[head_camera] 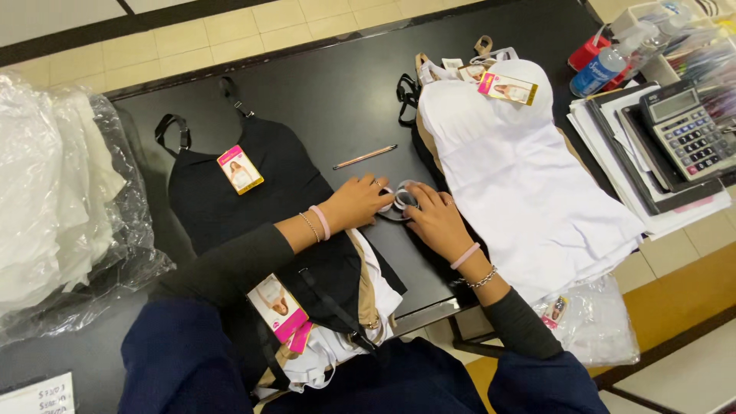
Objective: The person measures the length of various camisoles and bras by pulling a strip of white tape across the garment and marking it with a pencil.
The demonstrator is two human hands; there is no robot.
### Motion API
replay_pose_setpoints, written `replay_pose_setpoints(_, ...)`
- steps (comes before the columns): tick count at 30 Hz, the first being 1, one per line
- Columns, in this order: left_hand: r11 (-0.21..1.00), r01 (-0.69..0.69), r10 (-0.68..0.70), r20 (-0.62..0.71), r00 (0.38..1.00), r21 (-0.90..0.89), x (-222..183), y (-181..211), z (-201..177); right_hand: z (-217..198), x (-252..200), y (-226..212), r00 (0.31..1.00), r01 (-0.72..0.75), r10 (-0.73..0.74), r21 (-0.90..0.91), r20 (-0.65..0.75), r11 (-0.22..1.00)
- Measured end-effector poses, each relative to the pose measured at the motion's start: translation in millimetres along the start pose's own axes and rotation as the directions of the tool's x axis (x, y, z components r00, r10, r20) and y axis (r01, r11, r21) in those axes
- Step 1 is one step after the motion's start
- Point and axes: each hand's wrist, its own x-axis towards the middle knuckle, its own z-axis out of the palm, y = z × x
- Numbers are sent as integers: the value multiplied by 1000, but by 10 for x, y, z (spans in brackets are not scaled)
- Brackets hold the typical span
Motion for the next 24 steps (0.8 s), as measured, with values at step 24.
replay_pose_setpoints(24,986,99,-111,-85,990,-132,-2282,49,-1298,-618,838,400,764,-215,145,37,629,976)
